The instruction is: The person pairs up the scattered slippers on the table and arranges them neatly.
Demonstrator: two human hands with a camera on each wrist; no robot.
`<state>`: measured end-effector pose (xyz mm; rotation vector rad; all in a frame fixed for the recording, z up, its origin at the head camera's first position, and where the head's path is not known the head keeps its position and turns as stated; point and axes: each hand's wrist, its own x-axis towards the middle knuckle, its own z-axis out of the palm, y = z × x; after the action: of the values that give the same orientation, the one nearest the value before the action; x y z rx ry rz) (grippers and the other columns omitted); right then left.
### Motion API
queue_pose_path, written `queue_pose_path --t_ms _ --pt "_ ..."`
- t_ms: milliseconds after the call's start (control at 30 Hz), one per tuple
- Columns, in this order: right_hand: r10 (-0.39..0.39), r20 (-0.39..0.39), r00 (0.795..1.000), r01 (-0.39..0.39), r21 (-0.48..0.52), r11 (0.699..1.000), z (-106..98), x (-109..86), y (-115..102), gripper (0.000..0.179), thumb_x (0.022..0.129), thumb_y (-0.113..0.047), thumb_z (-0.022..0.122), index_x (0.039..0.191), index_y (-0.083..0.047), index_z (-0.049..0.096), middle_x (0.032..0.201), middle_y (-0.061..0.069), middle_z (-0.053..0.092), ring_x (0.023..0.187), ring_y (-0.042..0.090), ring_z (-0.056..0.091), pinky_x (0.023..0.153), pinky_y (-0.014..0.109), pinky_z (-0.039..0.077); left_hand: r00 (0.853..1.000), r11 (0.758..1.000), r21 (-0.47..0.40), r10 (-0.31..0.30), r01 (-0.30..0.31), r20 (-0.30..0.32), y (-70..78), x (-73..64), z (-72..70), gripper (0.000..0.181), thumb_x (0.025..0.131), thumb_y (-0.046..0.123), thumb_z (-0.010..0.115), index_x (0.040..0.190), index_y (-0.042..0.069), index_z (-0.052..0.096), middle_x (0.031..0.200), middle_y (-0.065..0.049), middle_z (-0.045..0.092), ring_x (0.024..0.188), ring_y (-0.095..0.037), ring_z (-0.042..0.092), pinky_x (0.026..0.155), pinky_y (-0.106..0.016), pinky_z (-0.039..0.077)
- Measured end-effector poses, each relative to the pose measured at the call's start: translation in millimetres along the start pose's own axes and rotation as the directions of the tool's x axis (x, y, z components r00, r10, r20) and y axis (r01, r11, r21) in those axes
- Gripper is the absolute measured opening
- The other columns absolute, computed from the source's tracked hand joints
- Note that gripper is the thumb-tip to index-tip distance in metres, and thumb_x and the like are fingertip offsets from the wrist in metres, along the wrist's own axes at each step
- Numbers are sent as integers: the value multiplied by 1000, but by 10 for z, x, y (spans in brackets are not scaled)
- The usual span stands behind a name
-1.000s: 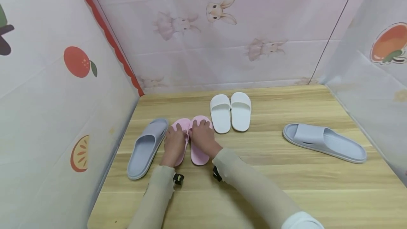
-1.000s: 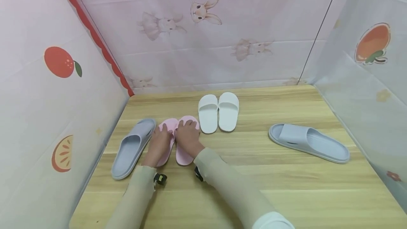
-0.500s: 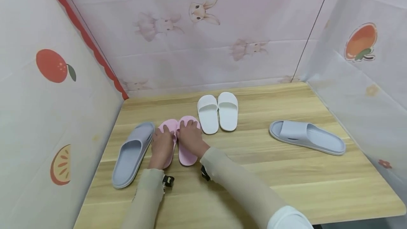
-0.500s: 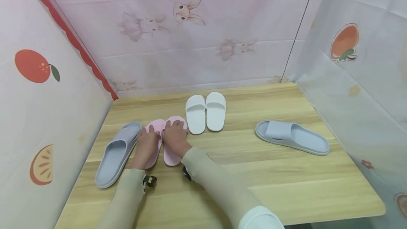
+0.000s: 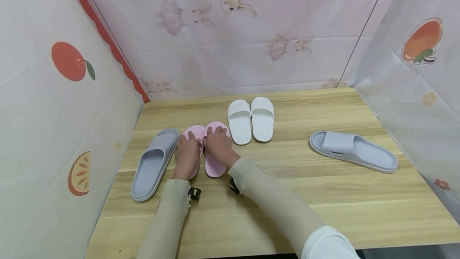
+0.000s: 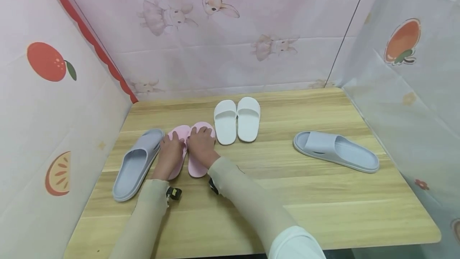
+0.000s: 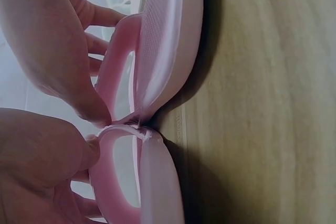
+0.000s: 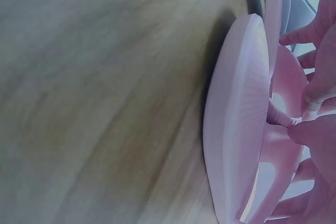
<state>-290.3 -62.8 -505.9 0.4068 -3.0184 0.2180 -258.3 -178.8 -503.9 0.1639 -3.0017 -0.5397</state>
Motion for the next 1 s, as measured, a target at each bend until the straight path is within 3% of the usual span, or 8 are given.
queue_pose_path --t_ms 433,767,1000 --pt "18 43 999 -20 57 998 -54 96 -14 57 107 -44 42 146 -3 49 124 31 58 110 41 59 75 45 59 1000 1000 18 -9 9 11 24 80 -42 52 109 27 39 145 -11 36 126 -38 43 116 -54 46 88 -63 48" --pt "18 50 999 -21 70 997 -61 216 -6 55 107 -43 41 147 -5 48 122 30 57 106 37 59 70 43 59 999 999 -30 -30 29 -19 28 183 -23 48 108 25 44 139 -11 40 124 -38 44 114 -53 47 90 -65 45" --pt "18 93 995 -25 81 996 -96 263 0 57 107 -43 39 150 -6 44 128 31 55 111 38 57 74 46 59 999 999 -27 -26 25 -23 30 237 -27 53 109 27 40 146 -10 36 127 -38 43 116 -53 45 92 -66 44"
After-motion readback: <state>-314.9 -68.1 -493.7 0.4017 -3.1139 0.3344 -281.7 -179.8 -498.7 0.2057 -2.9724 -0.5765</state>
